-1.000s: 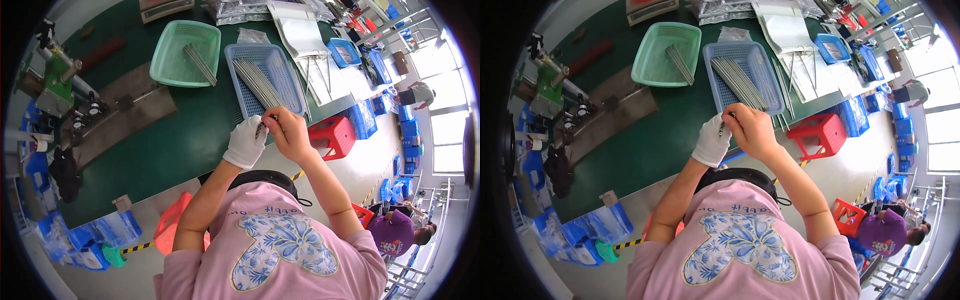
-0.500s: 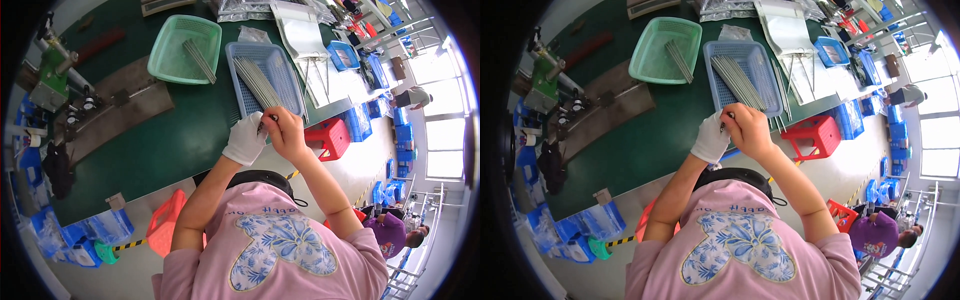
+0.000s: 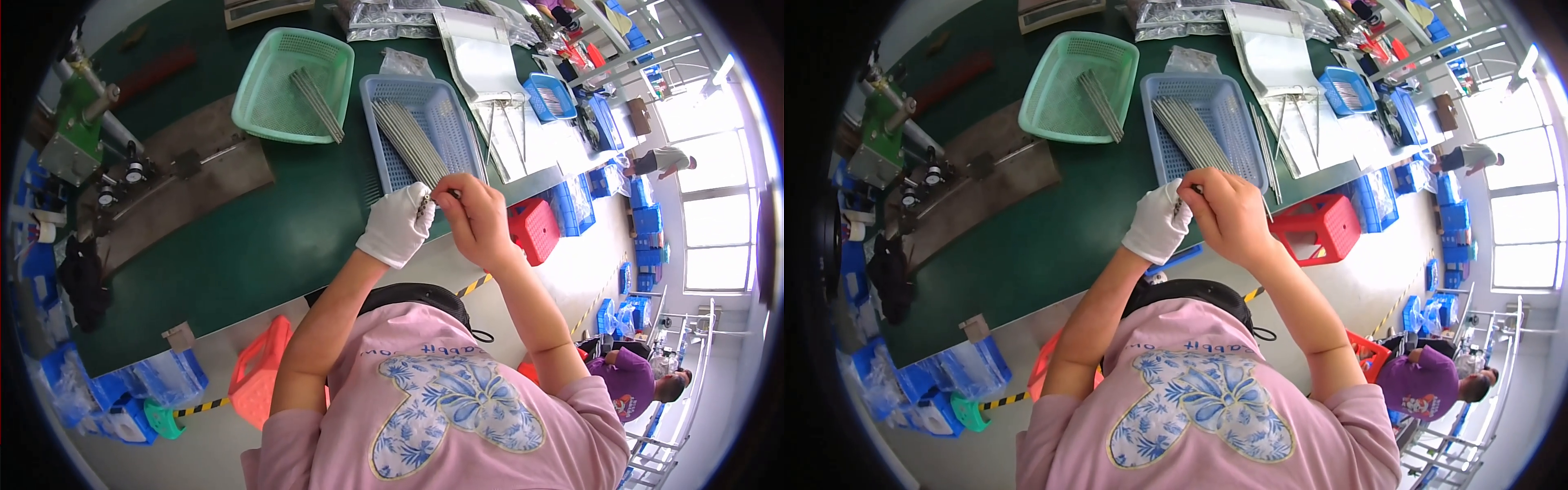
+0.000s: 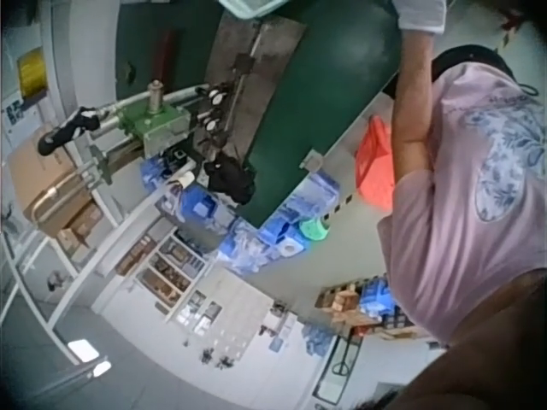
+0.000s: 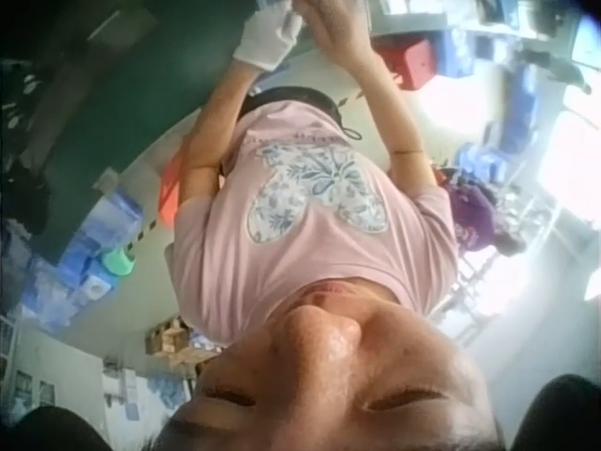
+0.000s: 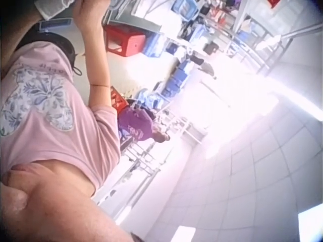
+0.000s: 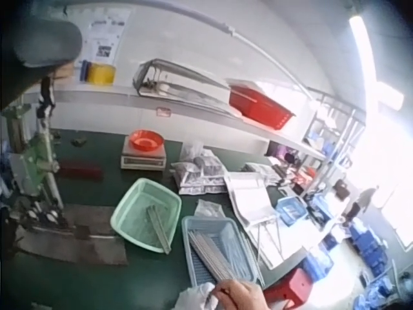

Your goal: Assembling small metal components onto metal rods and measuring them with a digital caliper.

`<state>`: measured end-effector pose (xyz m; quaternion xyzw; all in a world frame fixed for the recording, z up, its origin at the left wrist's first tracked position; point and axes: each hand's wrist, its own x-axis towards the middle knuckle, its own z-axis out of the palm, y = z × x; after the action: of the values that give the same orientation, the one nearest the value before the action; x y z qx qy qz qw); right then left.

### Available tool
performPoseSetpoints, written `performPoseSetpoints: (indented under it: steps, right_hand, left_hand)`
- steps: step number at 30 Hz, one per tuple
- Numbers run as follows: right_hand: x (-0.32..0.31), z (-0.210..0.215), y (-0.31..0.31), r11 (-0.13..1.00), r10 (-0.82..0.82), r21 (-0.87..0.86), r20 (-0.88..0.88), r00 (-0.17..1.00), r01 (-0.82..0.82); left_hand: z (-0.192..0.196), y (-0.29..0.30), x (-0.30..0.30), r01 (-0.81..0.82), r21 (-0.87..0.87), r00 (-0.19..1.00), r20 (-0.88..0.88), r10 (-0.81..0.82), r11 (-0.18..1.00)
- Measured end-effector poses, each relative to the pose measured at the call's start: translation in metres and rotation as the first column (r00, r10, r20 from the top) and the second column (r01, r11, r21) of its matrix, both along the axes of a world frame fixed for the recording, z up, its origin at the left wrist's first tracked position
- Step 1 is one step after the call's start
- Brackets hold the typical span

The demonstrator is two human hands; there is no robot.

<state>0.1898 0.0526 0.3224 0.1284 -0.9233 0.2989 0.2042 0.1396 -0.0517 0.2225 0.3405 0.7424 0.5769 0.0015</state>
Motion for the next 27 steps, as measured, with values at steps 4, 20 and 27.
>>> performPoseSetpoints:
  steps: [4, 20, 27]
  right_hand:
    - [0.0, -0.011, 0.005, 0.996, -0.052, -0.059, 0.165, 0.985, 0.062]
    - [-0.001, -0.025, 0.006, 0.986, -0.049, -0.154, 0.131, 0.99, 0.069]
    - [0.002, -0.022, 0.007, 0.98, -0.08, -0.175, 0.11, 0.991, 0.098]
  left_hand:
    - [0.004, 0.002, -0.002, 0.011, -0.052, 0.999, 0.052, -0.009, 0.999]
    - [0.002, 0.01, -0.001, 0.013, -0.047, 0.999, 0.039, -0.012, 0.999]
    - [-0.001, 0.012, 0.001, 0.019, -0.046, 0.999, 0.035, -0.017, 0.999]
